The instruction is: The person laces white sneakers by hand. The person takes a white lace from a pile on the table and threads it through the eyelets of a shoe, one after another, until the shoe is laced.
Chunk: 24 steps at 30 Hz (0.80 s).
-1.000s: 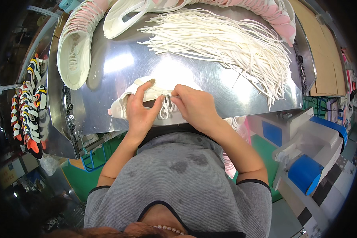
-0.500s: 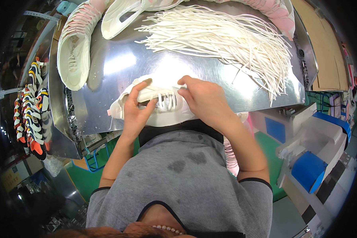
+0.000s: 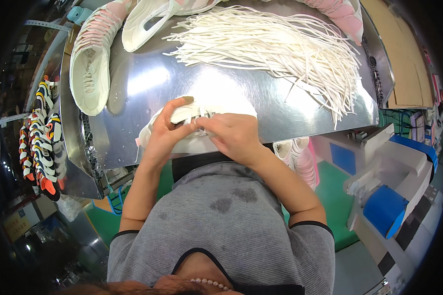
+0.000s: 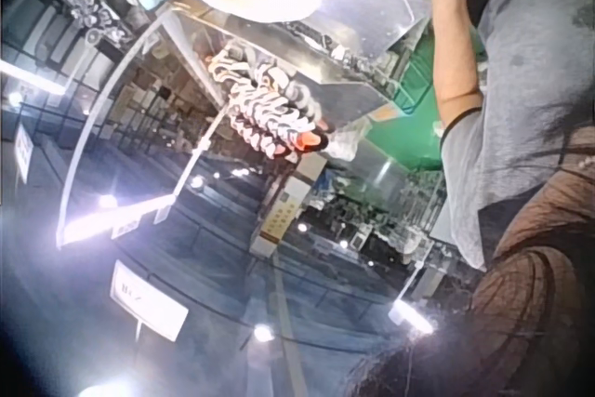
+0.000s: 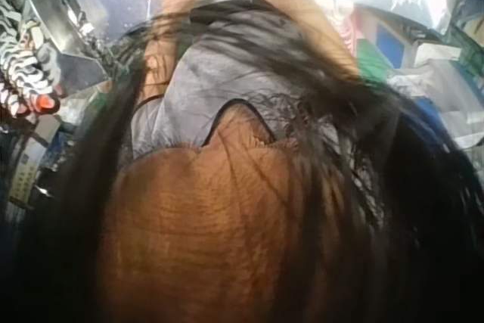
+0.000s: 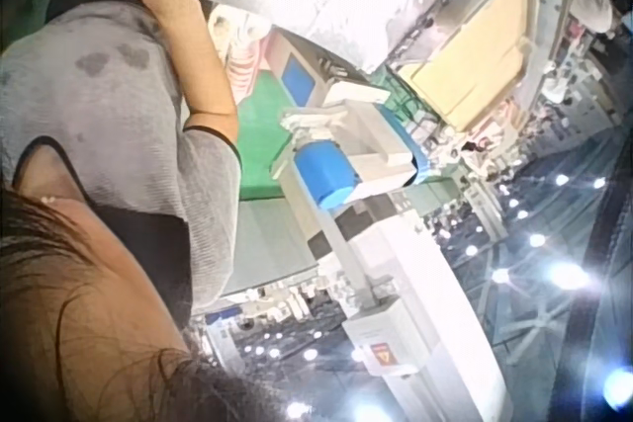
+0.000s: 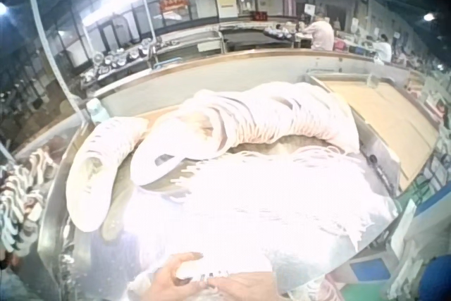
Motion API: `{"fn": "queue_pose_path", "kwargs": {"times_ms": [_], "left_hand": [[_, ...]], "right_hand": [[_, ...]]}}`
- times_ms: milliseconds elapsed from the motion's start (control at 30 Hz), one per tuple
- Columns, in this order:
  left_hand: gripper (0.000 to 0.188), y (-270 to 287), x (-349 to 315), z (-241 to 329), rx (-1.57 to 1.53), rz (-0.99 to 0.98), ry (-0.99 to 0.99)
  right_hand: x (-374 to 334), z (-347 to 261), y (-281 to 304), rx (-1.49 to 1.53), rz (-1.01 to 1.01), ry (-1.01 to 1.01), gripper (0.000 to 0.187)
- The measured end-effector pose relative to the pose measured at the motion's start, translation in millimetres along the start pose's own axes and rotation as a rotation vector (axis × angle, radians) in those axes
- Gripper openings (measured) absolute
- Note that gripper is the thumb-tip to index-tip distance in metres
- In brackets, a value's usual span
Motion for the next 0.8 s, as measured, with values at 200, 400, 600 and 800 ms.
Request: {"fn": "queue_pose_path", "kwargs": {"times_ms": [200,400,600,800], "left_hand": [[0.048,-1.5,-0.6,-3.8,0.043,-0.053,-0.017],[0.043,2.6,14.7,-9.0,0.102,-0.011,-0.068],[0.046,-2.4,15.3,-0.7,0.422,0.003,-0.218],[0.053,3.1,-39.3,16.1,0.856,-0.041,-0.435]], "right_hand": [[3.9,6.5,-13.4,-0.101,0.024,0.035,0.019],[-17.2,-42.0,6.7,0.393,-0.371,0.185,0.015],[-18.4,6.4,-10.5,0.247,-0.132,-0.168,0.018],[-43.3,14.0,12.0,0.373,-0.071,-0.725,0.019]]}}
Point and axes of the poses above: each hand's wrist, its own x-axis towards the middle knuckle, its own y-axis out of the back of the hand, z = x × y, the point moved 1 cm from there along x, towards the middle knuckle, and after that the axes turned 8 degrees about -y, right-handed, at the moved point
